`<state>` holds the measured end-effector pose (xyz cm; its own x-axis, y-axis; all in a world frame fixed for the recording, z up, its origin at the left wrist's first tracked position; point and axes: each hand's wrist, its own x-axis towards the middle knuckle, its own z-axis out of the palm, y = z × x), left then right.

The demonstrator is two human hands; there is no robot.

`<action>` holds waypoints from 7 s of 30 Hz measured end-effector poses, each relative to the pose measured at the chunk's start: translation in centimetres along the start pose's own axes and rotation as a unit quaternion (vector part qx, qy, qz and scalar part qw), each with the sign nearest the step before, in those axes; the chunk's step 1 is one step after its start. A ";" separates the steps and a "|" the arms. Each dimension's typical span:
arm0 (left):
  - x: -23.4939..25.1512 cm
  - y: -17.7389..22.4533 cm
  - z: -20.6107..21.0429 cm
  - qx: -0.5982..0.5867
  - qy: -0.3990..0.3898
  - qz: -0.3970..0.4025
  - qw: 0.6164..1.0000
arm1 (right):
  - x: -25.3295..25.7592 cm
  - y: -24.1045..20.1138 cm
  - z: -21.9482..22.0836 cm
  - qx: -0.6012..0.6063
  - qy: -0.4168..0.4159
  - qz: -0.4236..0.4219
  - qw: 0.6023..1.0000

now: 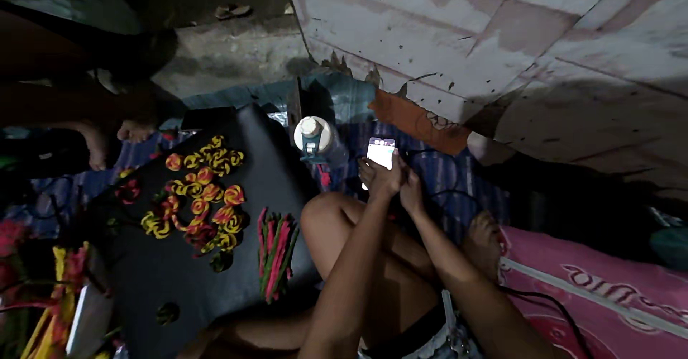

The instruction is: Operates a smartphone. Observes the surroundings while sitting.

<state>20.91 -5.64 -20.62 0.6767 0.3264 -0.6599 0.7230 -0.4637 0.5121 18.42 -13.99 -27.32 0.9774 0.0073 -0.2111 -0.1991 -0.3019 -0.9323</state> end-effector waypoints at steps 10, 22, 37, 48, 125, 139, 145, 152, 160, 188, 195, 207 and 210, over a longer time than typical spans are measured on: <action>-2.9 -0.1 -1.7 -0.191 0.005 0.081 0.978 | -0.1 -0.9 -1.5 0.108 0.095 -0.101 0.984; -8.6 -3.4 -7.5 -0.341 -0.130 0.292 0.884 | -2.9 -9.2 -8.9 0.202 -0.131 -0.059 0.969; -11.4 -3.2 -9.4 -0.341 -0.103 0.381 0.853 | -5.2 -12.3 -11.3 0.208 -0.195 -0.148 0.947; -12.5 -3.0 -10.5 -0.332 -0.094 0.442 0.828 | -5.8 -13.4 -11.0 0.234 -0.218 -0.202 0.926; -14.8 -5.2 -11.8 -0.384 -0.094 0.475 0.786 | -7.8 -16.0 -10.3 0.225 -0.247 -0.208 0.919; -14.9 -5.7 -11.6 -0.383 -0.074 0.465 0.795 | -8.1 -15.7 -10.7 0.225 -0.271 -0.186 0.917; -14.7 -6.0 -11.8 -0.391 -0.087 0.458 0.794 | -8.2 -15.9 -11.0 0.219 -0.292 -0.185 0.912; -14.8 -5.9 -11.9 -0.391 -0.091 0.462 0.791 | -8.1 -15.8 -11.0 0.218 -0.295 -0.193 0.910; -15.2 -5.8 -11.8 -0.375 -0.075 0.473 0.794 | -8.6 -16.3 -10.4 0.206 -0.237 -0.191 0.930; -16.0 -5.4 -11.8 -0.369 -0.059 0.465 0.802 | -8.7 -16.0 -10.1 0.238 -0.248 -0.216 0.914; -16.1 -5.3 -11.9 -0.377 -0.064 0.469 0.796 | -8.7 -16.0 -10.6 0.229 -0.262 -0.215 0.913; -16.6 -5.2 -11.5 -0.366 -0.049 0.481 0.795 | -9.3 -16.3 -9.7 0.249 -0.212 -0.229 0.917; -16.8 -5.0 -11.2 -0.359 -0.042 0.486 0.796 | -9.7 -16.5 -8.5 0.255 -0.145 -0.229 0.928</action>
<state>7.42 0.39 -5.95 0.9750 0.0312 0.2202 -0.2224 0.1364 0.9654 12.82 -17.20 -7.36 0.9226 0.3024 0.2397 0.1523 0.2855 -0.9462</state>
